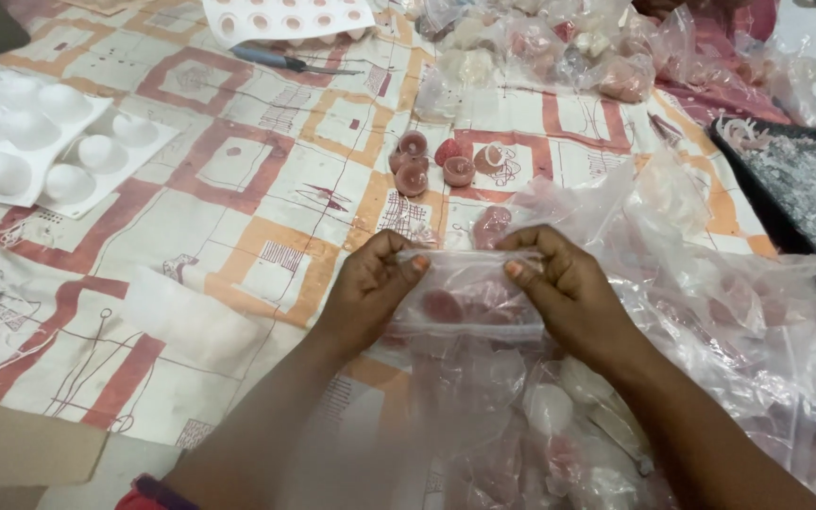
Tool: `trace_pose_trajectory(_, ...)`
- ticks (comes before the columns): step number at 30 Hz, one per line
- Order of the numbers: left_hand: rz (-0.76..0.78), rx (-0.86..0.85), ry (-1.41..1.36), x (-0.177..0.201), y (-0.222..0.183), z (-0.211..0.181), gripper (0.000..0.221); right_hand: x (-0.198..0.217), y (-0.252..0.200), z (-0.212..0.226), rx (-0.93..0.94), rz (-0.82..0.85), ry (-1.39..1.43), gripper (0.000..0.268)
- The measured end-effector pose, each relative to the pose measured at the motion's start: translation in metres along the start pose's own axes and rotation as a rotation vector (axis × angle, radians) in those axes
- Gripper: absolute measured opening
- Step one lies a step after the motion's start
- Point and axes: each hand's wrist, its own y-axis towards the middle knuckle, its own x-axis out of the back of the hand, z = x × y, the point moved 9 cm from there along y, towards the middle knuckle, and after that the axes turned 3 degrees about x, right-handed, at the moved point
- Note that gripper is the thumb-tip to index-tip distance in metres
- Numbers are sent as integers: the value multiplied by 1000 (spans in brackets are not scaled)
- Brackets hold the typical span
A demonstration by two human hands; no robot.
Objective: The recorder is placing small red and white candles into plastic bags and sealing them.
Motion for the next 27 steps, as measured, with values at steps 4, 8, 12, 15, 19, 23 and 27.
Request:
trace_pose_trajectory(4, 8, 254, -39, -7, -2, 23, 60, 15, -6, 17, -101, -171, -312, 20)
trace_pose_trajectory(8, 99, -21, 426, -26, -9, -13, 75, 22, -15, 20, -24, -223, -737, 19)
trace_pose_trajectory(12, 207, -214, 970, -45, -14, -10, 72, 6, -23, 67, 334, -277, -1083, 28)
trace_pose_trajectory(15, 285, -109, 1051, -45, -14, 5, 76, -3, -22, 74, 440, -241, -1042, 25)
trace_pose_trajectory(19, 311, -90, 1015, -41, -15, 15, 83, -15, -9, 53, 209, 15, -842, 28)
trace_pose_trajectory(23, 305, -152, 944, -40, -15, 2, 88, -4, 12, 42, -102, 220, -959, 36)
trace_pose_trajectory(27, 216, -214, 883, -30, -12, -14, 81, 29, 101, 50, -9, 282, -1175, 33)
